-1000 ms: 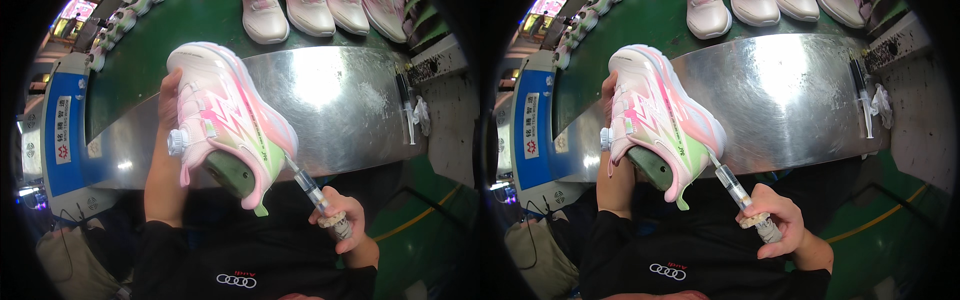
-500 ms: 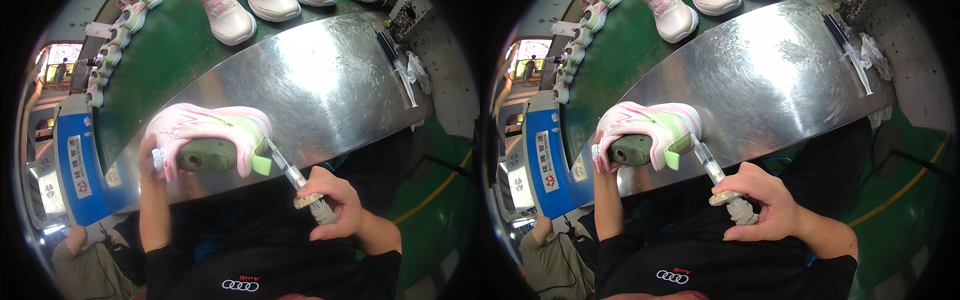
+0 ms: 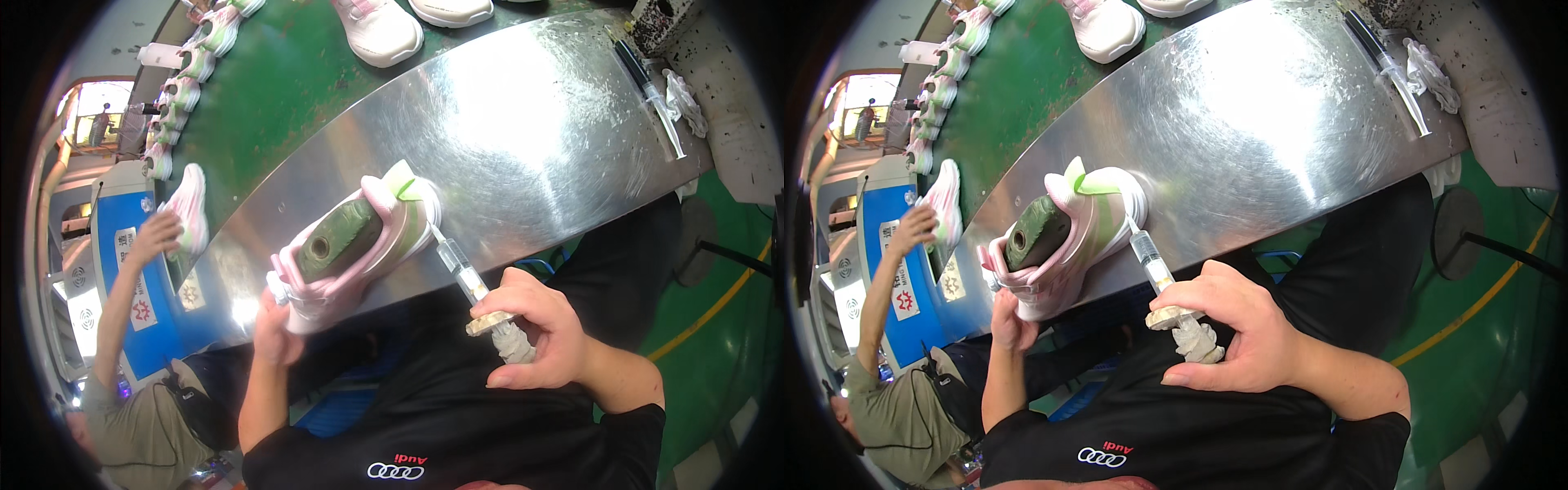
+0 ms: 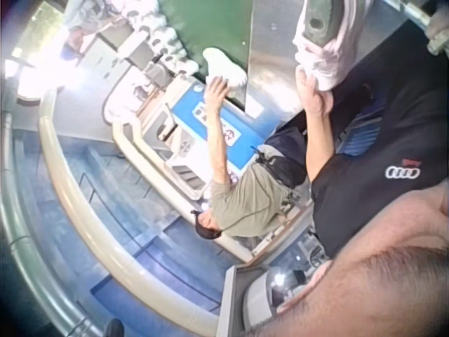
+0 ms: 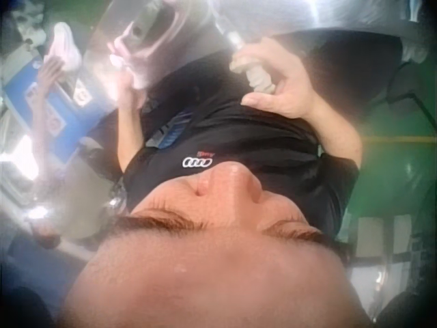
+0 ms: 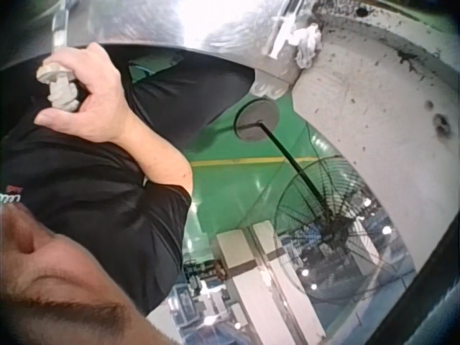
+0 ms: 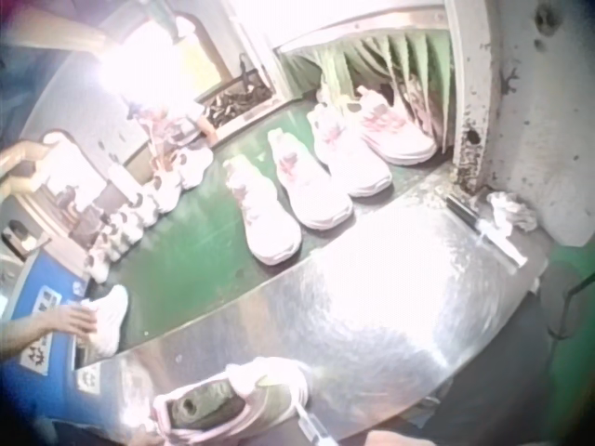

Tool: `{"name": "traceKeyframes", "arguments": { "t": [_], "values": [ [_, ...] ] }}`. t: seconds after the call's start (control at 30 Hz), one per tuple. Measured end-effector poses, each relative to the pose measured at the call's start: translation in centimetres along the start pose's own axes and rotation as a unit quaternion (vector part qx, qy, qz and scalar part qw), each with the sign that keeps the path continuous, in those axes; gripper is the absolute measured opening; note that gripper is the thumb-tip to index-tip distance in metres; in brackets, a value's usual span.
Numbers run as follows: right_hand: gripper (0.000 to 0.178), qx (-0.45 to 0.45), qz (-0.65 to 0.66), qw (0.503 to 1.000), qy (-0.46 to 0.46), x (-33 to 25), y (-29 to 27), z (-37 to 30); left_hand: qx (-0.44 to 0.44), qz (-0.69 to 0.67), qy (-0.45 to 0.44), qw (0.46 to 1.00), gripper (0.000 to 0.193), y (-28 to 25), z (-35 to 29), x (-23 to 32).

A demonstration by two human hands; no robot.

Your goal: The person takes shoes from a conveyor belt, applies adhesive along the seams using a syringe, and places them back onto the conveyor belt.

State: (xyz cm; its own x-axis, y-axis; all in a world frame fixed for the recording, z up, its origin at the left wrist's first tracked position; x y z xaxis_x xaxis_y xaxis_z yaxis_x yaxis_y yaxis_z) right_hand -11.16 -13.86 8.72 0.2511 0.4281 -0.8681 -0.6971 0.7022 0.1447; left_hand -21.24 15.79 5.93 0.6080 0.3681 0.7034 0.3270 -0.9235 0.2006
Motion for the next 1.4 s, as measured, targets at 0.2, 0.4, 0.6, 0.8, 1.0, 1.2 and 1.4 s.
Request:
{"name": "traceKeyframes", "arguments": {
  "t": [0.2,0.4,0.6,0.8,1.0,1.2,1.4],
  "values": [
    [0.051,-0.002,-0.011,1.0,0.013,-0.9,0.8,-0.1,-0.053,-0.099,-0.06,0.992,0.084,4.9,-1.8,-3.0],
    [0.056,-0.024,-0.02,1.0,0.003,-2.5,1.5,0.1,-0.177,-0.21,-0.122,0.954,0.085,8.9,-2.3,-6.6],
    [0.05,-0.052,0.015,0.995,0.08,-4.8,1.8,0.2,-0.231,-0.251,-0.161,0.926,0.082,12.4,-1.5,-8.5],
    [0.052,-0.104,-0.016,0.989,0.108,-8.6,0.9,-0.4,-0.407,-0.316,-0.214,0.83,0.071,16.4,-0.8,-9.0],
    [0.059,-0.105,-0.067,0.987,0.1,-11.8,0.1,-2.4,-0.418,-0.264,-0.244,0.834,0.067,19.4,0.4,-8.6],
    [0.058,-0.101,-0.138,0.982,0.081,-14.0,-0.6,-3.2,-0.467,-0.264,-0.172,0.826,0.051,22.2,2.1,-6.7],
    [0.057,-0.078,-0.171,0.98,0.063,-14.0,-1.0,-3.6,-0.451,-0.236,-0.182,0.841,0.032,23.0,3.6,-7.3]
  ]
}}
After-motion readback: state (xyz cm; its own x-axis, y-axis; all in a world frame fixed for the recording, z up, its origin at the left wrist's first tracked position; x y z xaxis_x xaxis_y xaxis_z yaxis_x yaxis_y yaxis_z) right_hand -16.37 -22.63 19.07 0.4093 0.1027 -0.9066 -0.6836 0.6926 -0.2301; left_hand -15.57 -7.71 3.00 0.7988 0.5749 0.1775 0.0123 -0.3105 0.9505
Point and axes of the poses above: each hand's wrist, its own z-axis towards the middle knuckle, its own y-axis out of the palm, x = y × z, the point moved 8 cm from there along z, towards the middle knuckle, and after that the axes turned 15 degrees about -y, right-handed, at the moved point
